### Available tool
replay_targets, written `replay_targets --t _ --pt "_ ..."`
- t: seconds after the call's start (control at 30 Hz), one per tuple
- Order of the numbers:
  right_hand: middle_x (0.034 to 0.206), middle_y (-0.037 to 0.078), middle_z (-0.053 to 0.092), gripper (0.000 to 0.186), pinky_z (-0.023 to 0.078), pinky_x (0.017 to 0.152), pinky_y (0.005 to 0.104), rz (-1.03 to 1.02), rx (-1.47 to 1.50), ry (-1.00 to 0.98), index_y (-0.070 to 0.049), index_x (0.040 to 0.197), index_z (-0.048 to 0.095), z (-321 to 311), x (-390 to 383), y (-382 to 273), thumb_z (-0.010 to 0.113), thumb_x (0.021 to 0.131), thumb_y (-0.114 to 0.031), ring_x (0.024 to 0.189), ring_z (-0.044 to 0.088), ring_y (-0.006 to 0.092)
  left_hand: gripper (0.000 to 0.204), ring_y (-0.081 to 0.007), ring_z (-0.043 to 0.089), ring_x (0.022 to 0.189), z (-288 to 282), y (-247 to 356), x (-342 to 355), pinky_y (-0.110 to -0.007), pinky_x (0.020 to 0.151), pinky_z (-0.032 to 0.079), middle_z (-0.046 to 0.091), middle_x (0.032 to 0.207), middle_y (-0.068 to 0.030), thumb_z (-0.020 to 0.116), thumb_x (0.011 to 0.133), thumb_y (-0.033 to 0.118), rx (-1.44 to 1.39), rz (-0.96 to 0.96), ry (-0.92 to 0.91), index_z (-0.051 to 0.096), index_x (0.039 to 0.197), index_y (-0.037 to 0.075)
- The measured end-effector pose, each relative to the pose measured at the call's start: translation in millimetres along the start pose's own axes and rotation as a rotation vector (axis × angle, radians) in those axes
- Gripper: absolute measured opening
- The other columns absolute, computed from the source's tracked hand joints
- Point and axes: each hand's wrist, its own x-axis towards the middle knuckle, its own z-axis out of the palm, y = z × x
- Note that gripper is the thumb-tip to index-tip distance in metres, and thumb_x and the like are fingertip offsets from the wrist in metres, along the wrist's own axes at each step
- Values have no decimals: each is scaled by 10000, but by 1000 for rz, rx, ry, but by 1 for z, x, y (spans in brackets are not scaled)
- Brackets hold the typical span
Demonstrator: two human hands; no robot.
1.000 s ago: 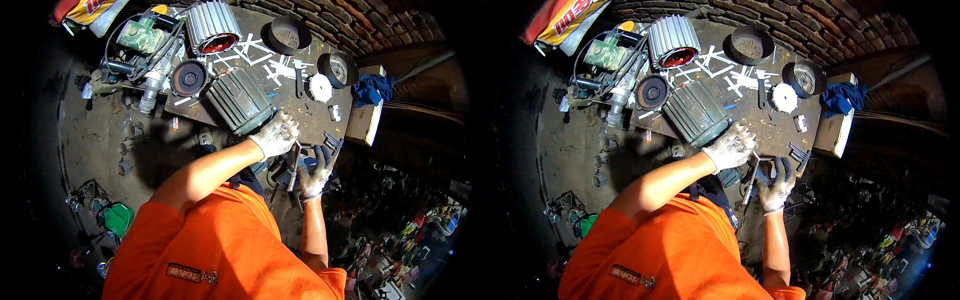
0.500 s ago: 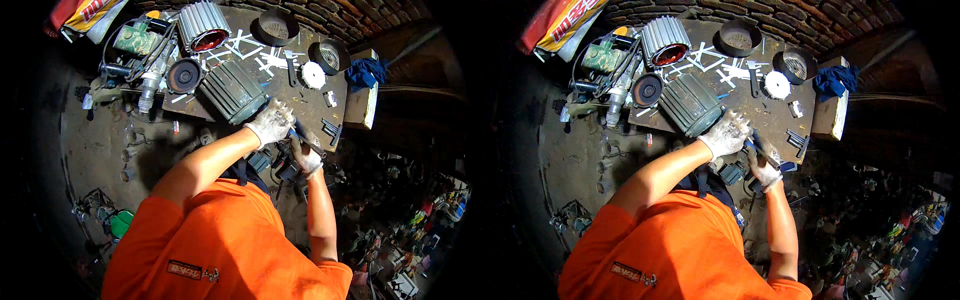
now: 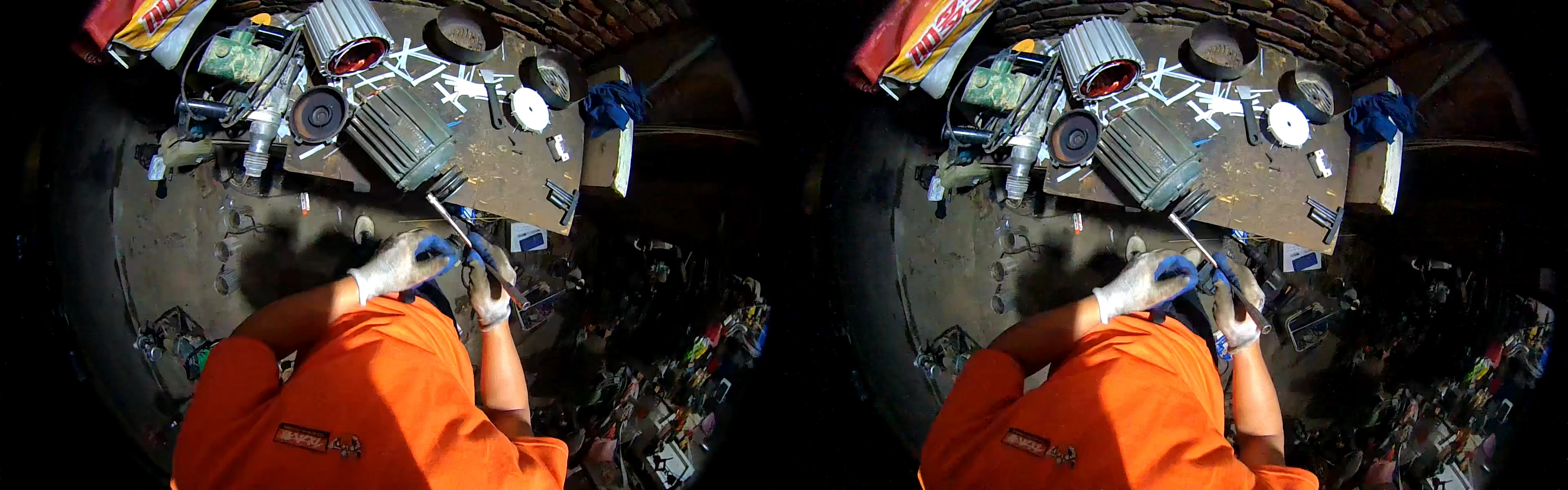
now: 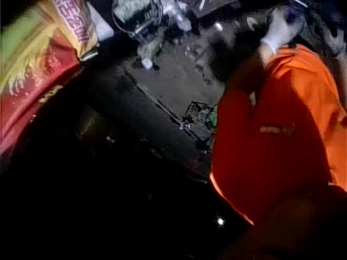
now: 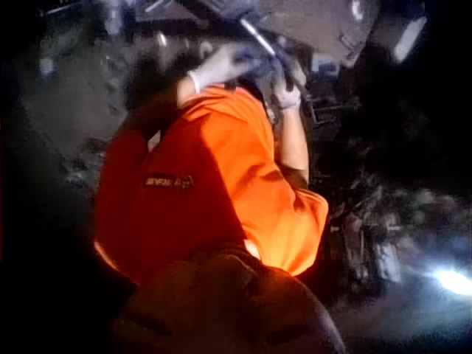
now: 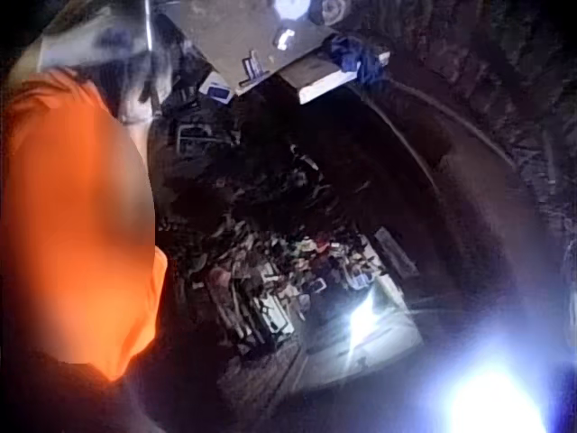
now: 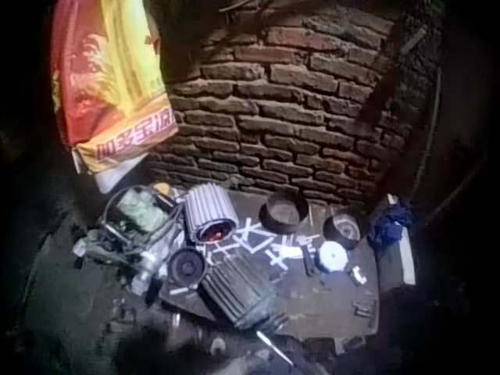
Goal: The person uses a wrench to loosen bolts on a motor casing, then uses a hammer to tap the casing and separate its parts. They remove the end cap and rotor assembly from the motor housing, placing the components on the workbench.
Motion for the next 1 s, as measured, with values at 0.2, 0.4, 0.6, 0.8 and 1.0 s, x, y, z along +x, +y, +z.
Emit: replay_targets --t 0.2,0.4,0.6,0.8,1.0 --pt "1070 209 681 346 508 895 402 -7 -56 -13 9 1138 659 28 1 1 587 930 -258 1001 672 342 443 -141 646 913 -4 -26 15 -293 793 548 650 1120 -56 531 1018 400 -702 -317 -52 570 1284 47" --pt "1050 195 687 414 514 874 381 108 -3 -30 6 1168 653 33 0 3 598 928 -327 989 678 318 394 -156 666 929 -1 -37 16 -306 831 551 679 1078 -68 535 1022 368 -763 -317 6 612 1205 27" --pt "1095 211 665 326 501 919 435 -270 -288 56 5 1138 653 41 -1 15 582 912 -218 1011 650 398 455 -147 630 1030 6 -43 12 -302 910 518 649 1163 -54 565 1003 381 -826 -243 74 578 1294 33" --pt "860 110 675 234 545 673 324 340 328 85 -7 1131 625 58 -3 -5 562 986 -179 727 655 199 458 -132 560 1078 3 -33 13 -296 947 447 598 1197 -45 477 1040 391 -811 -153 -92 546 1346 57" --pt "734 158 676 722 492 468 321 655 690 -340 59 1091 595 14 -29 -6 448 956 -636 528 641 230 424 -120 636 902 11 -21 20 -271 814 517 684 1038 -58 526 1019 401 -1117 -342 -102 640 1183 26"
